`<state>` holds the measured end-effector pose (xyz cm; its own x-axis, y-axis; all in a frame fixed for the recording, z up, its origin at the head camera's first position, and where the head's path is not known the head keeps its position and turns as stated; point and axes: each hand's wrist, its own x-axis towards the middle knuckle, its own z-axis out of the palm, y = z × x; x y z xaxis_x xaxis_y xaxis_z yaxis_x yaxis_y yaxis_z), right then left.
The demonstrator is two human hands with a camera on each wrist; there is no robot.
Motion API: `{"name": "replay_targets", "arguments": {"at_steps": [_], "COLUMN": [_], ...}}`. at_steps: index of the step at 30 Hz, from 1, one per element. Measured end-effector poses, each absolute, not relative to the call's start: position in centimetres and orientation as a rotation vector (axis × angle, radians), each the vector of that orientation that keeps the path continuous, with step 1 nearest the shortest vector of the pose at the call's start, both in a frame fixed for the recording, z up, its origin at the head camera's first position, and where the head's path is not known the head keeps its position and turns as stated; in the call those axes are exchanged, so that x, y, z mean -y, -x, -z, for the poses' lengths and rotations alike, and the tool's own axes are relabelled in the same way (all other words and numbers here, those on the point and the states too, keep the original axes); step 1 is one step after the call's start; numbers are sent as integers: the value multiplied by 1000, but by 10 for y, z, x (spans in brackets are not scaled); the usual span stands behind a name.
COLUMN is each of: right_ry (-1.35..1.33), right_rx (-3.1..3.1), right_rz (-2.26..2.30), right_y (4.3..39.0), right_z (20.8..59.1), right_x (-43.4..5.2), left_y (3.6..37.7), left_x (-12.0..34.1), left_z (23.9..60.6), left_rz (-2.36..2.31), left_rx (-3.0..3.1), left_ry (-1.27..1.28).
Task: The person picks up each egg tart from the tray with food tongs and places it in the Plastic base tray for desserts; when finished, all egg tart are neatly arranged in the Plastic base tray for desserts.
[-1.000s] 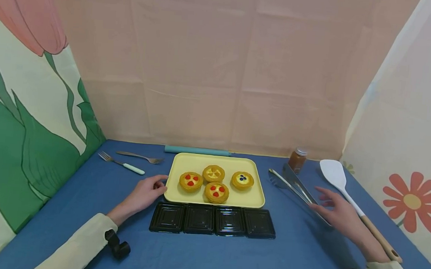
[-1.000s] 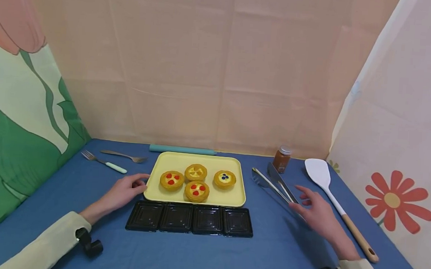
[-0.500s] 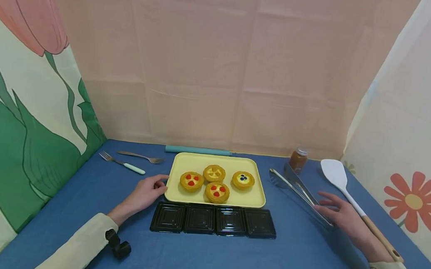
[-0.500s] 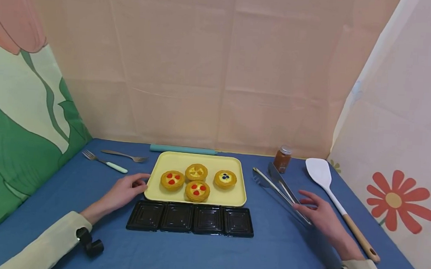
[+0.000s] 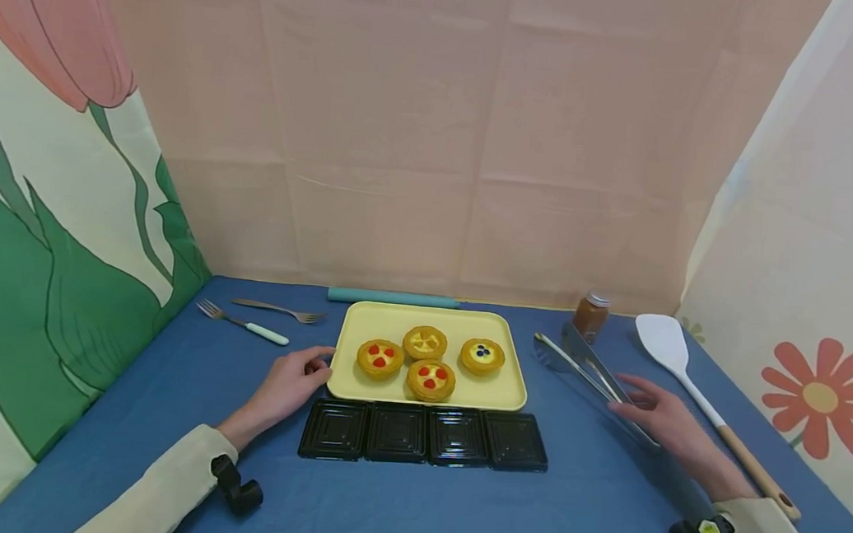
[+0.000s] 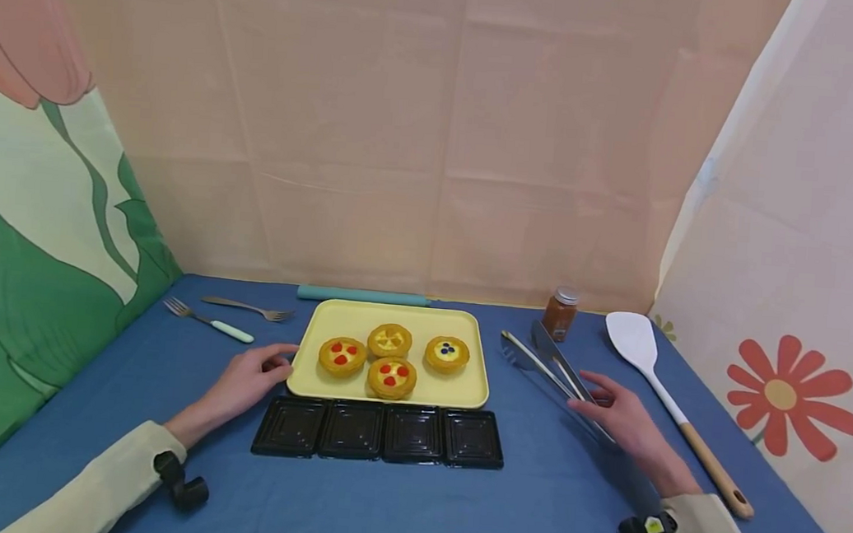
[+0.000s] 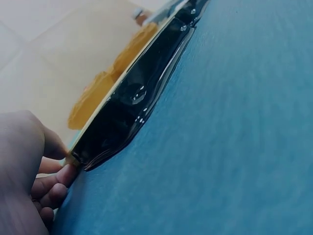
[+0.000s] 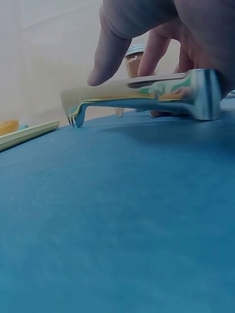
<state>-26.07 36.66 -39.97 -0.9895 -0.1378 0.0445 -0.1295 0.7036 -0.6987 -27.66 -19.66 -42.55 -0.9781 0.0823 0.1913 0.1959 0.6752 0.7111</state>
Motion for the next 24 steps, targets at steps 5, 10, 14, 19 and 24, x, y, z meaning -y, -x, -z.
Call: {"name": "replay_targets", "arguments": {"at_steps": [5, 10, 14, 19, 24], "right_ry": [248, 255, 256, 278, 306], "right_rx": [-2942, -2988, -3008, -3025, -3023], "right_rz": [1124, 1100, 1086, 1075, 1116], "right_y": [268, 272, 273, 272, 270], "right_z": [401, 403, 403, 401, 399], "right_x": [-363, -361, -362, -362, -361], "left_y": [275, 275, 275, 274, 274], "left_x": [195, 196, 196, 196, 195], "left_z": [429, 431, 430, 431, 432], "left_rz": [1206, 1199, 1198, 1204, 1199], "left_rx": [2712, 2689, 2683, 2681, 2676], "left_ry": [231, 236, 239, 230, 236]}}
